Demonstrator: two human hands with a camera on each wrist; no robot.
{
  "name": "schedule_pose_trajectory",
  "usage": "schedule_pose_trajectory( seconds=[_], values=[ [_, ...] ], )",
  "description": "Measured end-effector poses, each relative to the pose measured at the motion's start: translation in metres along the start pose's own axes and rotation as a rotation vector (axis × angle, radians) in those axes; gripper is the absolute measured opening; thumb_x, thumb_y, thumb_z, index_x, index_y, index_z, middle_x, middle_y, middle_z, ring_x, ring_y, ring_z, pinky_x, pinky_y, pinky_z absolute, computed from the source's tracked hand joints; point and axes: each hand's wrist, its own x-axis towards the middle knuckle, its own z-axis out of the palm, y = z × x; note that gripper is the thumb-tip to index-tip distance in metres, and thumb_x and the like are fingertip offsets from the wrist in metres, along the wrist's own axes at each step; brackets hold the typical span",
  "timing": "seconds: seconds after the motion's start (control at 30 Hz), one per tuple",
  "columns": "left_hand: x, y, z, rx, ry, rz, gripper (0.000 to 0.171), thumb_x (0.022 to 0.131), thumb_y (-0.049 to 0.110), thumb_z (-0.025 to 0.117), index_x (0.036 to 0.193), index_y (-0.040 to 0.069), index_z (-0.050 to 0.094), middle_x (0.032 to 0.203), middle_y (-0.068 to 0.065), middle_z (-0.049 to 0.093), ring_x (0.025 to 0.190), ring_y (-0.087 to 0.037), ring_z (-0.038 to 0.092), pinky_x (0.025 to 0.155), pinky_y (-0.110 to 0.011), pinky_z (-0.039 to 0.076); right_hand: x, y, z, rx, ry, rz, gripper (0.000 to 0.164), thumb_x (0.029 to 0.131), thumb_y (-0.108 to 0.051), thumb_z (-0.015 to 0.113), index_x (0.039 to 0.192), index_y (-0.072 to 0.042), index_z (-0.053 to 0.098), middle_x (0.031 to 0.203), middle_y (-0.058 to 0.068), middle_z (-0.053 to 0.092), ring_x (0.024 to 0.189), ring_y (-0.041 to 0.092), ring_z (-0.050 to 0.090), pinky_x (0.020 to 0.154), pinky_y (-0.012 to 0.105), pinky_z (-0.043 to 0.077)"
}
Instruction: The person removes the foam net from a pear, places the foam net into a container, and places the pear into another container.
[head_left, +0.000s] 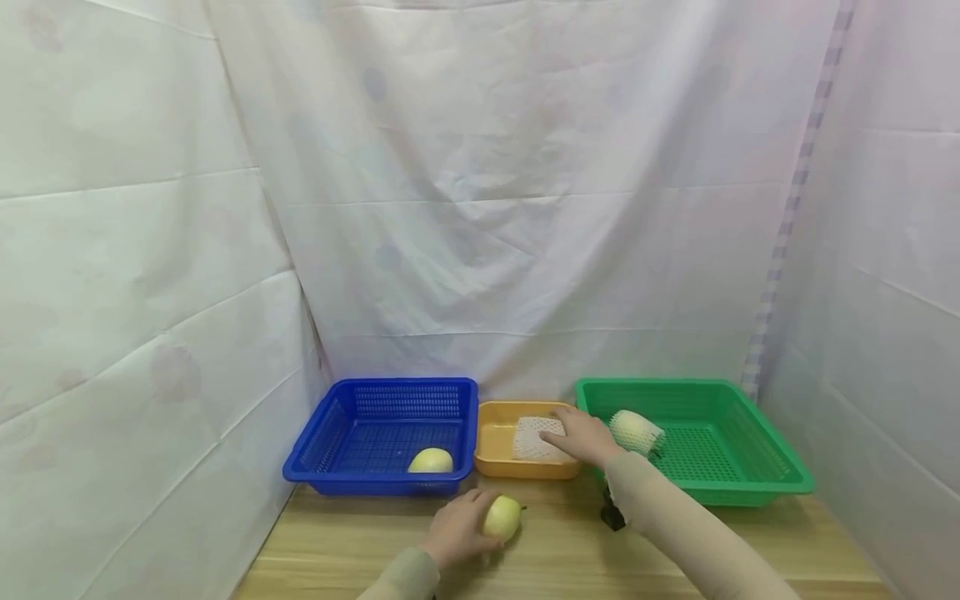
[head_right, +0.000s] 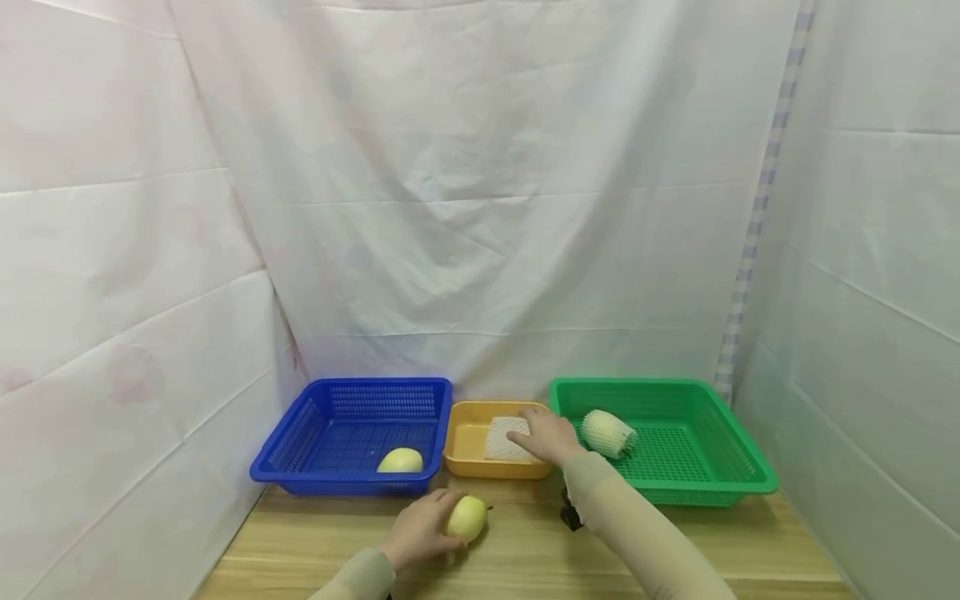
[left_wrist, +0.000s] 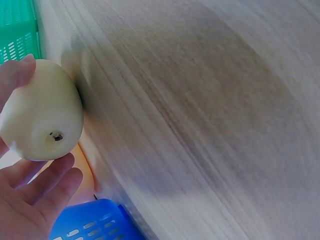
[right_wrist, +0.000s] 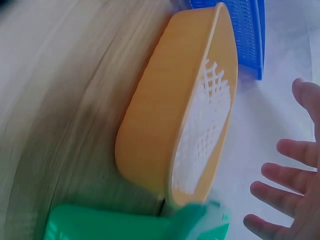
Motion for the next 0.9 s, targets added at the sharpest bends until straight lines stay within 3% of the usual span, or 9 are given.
schedule_pose_trajectory(
  seconds=[0.2,0.37,0.47,0.6,0.9],
  values=[
    [-0.001,0.0,-0.003,-0.007,-0.001,0.0,0.074,0.068,0.045,0.083,0.132,0.02,0.056,0.119,0.001,0.061,0.099,-0.02,0.062,0.076,-0.04,0.052,-0.015,0.011,-0.007,-0.045,0.088,-0.039,0.067,0.091,-0.064,0.049,0.135,-0.012,0.055,0.135,0.014,0.054,0.116,0.036,0.055,0.091,0.059,0.043],
    [0.0,0.001,-0.004,-0.014,-0.014,0.0,0.075,0.069,0.045,0.083,0.133,0.019,0.055,0.12,0.0,0.061,0.1,-0.02,0.061,0.076,-0.04,0.052,-0.031,0.021,-0.007,-0.144,0.197,-0.082,0.078,0.09,-0.073,0.036,0.133,-0.01,0.057,0.127,0.013,0.058,0.11,0.032,0.058,0.086,0.055,0.047],
    [0.0,0.001,-0.003,-0.018,-0.02,-0.005,0.075,0.068,0.045,0.083,0.133,0.02,0.055,0.12,0.0,0.061,0.1,-0.02,0.061,0.076,-0.04,0.052,-0.042,0.028,-0.006,-0.217,0.249,-0.075,0.074,0.091,-0.07,0.041,0.131,-0.01,0.058,0.122,0.012,0.06,0.107,0.03,0.059,0.081,0.053,0.047],
    [0.001,0.001,-0.003,-0.019,-0.021,-0.014,0.075,0.068,0.047,0.083,0.133,0.02,0.056,0.12,0.0,0.061,0.1,-0.022,0.061,0.076,-0.042,0.052,-0.055,0.038,0.0,-0.268,0.306,-0.054,0.057,0.091,-0.056,0.058,0.125,-0.01,0.061,0.115,0.01,0.062,0.102,0.029,0.059,0.076,0.052,0.046],
    [0.001,0.0,-0.003,-0.04,-0.022,-0.019,0.074,0.069,0.047,0.083,0.133,0.02,0.056,0.119,0.0,0.062,0.099,-0.021,0.061,0.074,-0.042,0.052,-0.079,0.056,0.018,-0.289,0.307,-0.029,0.056,0.09,-0.062,0.054,0.117,-0.014,0.065,0.109,0.007,0.063,0.094,0.027,0.062,0.07,0.049,0.047]
  ],
)
